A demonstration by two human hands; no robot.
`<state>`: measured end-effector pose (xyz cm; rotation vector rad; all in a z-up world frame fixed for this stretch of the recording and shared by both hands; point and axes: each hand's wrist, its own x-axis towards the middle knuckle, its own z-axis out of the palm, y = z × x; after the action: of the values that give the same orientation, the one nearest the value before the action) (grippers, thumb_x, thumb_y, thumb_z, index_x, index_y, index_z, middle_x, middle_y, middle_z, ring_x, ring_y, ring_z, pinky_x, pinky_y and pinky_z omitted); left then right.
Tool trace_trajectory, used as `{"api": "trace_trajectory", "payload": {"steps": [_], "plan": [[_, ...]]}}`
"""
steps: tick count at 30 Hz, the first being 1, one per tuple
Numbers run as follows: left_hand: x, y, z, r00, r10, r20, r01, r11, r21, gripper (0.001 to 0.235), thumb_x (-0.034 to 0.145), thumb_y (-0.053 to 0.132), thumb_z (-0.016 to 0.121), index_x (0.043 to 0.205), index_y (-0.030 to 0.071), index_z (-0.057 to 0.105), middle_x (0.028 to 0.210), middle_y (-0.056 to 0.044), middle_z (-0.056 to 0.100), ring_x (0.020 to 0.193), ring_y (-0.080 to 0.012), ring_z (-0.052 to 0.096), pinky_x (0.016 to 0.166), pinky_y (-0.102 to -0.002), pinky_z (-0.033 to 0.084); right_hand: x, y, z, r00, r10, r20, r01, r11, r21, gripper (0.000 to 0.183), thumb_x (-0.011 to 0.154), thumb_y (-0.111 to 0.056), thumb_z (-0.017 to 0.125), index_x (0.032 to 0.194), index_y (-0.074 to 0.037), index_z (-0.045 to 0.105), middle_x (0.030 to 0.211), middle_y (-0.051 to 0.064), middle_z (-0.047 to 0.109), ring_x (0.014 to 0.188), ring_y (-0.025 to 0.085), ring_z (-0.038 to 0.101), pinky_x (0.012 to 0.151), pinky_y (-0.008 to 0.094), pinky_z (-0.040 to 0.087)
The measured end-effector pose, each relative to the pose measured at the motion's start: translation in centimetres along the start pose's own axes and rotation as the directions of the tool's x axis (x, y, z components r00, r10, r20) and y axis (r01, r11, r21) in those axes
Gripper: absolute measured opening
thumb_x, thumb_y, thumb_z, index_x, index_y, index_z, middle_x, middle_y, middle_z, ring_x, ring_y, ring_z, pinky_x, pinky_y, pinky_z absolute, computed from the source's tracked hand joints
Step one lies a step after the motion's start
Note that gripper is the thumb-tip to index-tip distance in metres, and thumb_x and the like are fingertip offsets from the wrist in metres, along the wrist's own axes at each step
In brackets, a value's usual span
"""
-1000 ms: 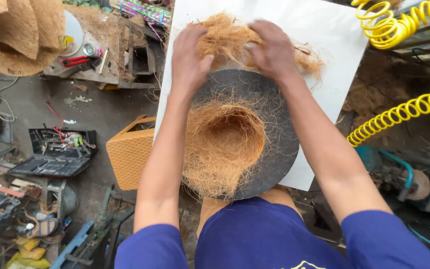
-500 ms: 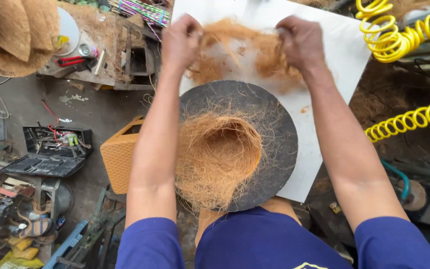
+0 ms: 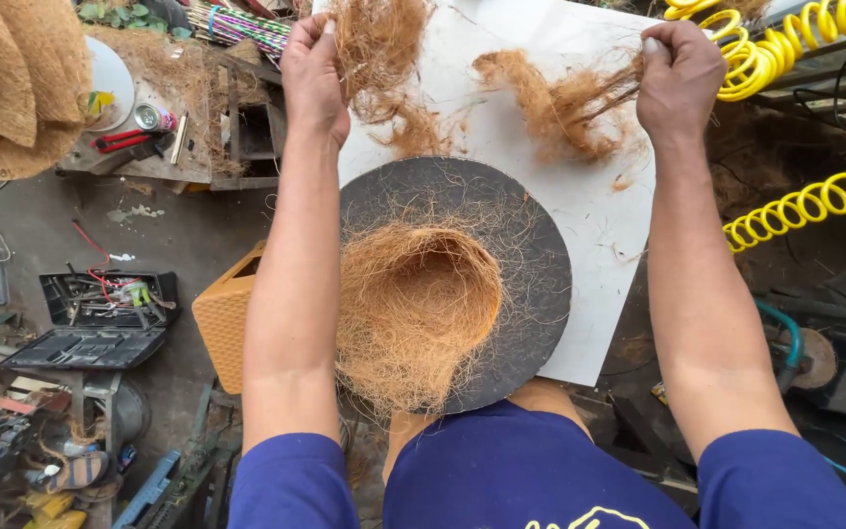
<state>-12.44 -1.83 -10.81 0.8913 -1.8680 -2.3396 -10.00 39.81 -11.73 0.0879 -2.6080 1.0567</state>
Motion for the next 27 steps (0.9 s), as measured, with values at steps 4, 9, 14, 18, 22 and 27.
{"api": "trace_trajectory", "payload": {"steps": [4, 9, 14, 18, 22, 27], "plan": [[-1.2, -1.1, 0.9, 0.984, -0.16, -0.08, 0.155, 0.986, -0.063, 0.004, 0.095, 0.013, 0.056, 0.093, 0.016, 0.056, 0.095, -0.003, 0.06, 0.084, -0.0177, 0.047, 0.069, -0.034, 0.039, -0.9, -1.0, -0.7, 0.993, 0.057, -0.103, -0.046, 0.994, 0.102, 0.016, 0.095, 0.005, 0.061, 0.107, 0.0, 0.069, 0.094, 0.009, 0.069, 0.083, 0.018, 0.063, 0.069, 0.031, 0.055], [-3.0, -1.7, 1.0, 0.986, -0.136, -0.093, 0.163, 0.887, 0.432, 0.044, 0.086, 0.025, 0.061, 0.126, 0.015, 0.046, 0.116, -0.005, 0.057, 0.099, -0.0181, 0.059, 0.082, -0.034, 0.048, -3.6, -3.3, -1.9, 0.931, 0.266, 0.25, -0.27, 0.963, -0.017, 0.031, 0.102, -0.009, 0.062, 0.13, 0.003, 0.059, 0.125, 0.02, 0.062, 0.104, 0.026, 0.061, 0.085, 0.037, 0.055], [-4.8, -0.3, 0.9, 0.997, -0.051, -0.053, 0.072, 0.841, 0.536, 0.076, 0.082, 0.036, 0.068, 0.144, 0.013, 0.03, 0.153, -0.021, 0.035, 0.132, -0.0341, 0.051, 0.099, -0.052, 0.054, -6.6, -4.6, -0.9, 0.97, 0.082, 0.229, -0.07, 0.996, -0.06, 0.013, 0.095, -0.003, 0.068, 0.107, 0.002, 0.067, 0.105, 0.017, 0.067, 0.098, 0.03, 0.062, 0.083, 0.041, 0.051], [-6.6, 2.2, 1.2, 0.948, -0.318, 0.005, 0.222, 0.672, 0.707, 0.108, 0.082, 0.041, 0.079, 0.156, 0.013, 0.006, 0.162, -0.018, 0.027, 0.145, -0.0359, 0.036, 0.116, -0.054, 0.031, -6.6, -6.2, 2.2, 0.91, -0.006, 0.415, -0.014, 0.999, 0.044, 0.011, 0.096, -0.01, 0.074, 0.101, -0.004, 0.067, 0.092, 0.011, 0.068, 0.083, 0.023, 0.065, 0.073, 0.032, 0.057], [-6.0, -0.2, 1.9, 0.943, -0.326, -0.059, 0.232, 0.523, 0.82, 0.108, 0.086, 0.035, 0.081, 0.155, 0.011, 0.001, 0.16, -0.019, 0.03, 0.141, -0.0347, 0.041, 0.115, -0.055, 0.034, -4.8, -7.9, 5.3, 0.75, 0.032, 0.661, 0.039, 0.995, -0.092, 0.074, 0.086, -0.041, 0.075, 0.142, -0.008, 0.04, 0.146, 0.018, 0.038, 0.132, 0.039, 0.041, 0.09, 0.06, 0.054], [-5.5, -3.8, 4.1, 0.798, 0.541, 0.266, -0.423, 0.188, 0.887, 0.077, 0.089, 0.034, 0.082, 0.145, 0.02, 0.03, 0.151, -0.008, 0.046, 0.143, -0.0291, 0.046, 0.118, -0.07, 0.027, -5.9, -1.5, 11.0, 0.904, 0.016, 0.427, 0.139, 0.934, -0.329, 0.086, 0.078, -0.005, 0.066, 0.155, -0.017, 0.029, 0.096, 0.009, 0.06, 0.084, 0.025, 0.052, 0.08, 0.041, 0.041]]}}
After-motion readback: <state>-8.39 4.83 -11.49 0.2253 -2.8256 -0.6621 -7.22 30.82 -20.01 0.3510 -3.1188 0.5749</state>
